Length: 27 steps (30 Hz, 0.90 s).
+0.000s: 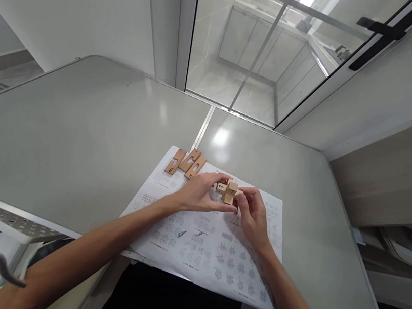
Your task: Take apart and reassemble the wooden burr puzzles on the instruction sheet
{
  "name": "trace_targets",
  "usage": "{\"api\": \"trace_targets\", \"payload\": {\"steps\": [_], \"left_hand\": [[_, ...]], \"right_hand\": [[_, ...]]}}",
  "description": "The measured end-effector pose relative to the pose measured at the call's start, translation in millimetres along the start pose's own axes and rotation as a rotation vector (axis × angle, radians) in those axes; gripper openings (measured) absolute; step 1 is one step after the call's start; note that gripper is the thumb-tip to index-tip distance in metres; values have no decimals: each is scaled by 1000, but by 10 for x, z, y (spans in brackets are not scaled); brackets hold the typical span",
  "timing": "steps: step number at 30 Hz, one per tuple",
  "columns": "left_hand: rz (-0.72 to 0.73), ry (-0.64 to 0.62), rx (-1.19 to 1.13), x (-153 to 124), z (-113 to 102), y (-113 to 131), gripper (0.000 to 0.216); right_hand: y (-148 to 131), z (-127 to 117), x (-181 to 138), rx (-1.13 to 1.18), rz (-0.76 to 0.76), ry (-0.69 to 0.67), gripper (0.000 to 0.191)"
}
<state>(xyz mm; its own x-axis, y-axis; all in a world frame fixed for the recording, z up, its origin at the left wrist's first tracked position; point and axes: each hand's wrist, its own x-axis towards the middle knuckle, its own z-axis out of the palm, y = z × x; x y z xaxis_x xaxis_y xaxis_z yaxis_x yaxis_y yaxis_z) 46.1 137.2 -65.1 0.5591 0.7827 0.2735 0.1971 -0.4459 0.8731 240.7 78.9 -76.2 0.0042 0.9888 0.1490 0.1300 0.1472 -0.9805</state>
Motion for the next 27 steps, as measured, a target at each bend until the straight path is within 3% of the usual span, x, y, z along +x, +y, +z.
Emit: {"api": "trace_targets", "payload": {"steps": [6, 11, 18, 27], "left_hand": [[18, 51, 49, -20, 40, -9, 60], [178, 119, 249, -27, 52, -73, 63], [384, 67, 446, -55, 102, -54, 36], [325, 89, 320, -37, 49, -84, 63]], "right_hand": [[15, 9, 8, -30, 28, 31, 37], [6, 25, 21, 18, 53, 6, 39], [89, 14, 39, 24, 172, -42, 49], [87, -33, 78, 251, 274, -160, 34]]}}
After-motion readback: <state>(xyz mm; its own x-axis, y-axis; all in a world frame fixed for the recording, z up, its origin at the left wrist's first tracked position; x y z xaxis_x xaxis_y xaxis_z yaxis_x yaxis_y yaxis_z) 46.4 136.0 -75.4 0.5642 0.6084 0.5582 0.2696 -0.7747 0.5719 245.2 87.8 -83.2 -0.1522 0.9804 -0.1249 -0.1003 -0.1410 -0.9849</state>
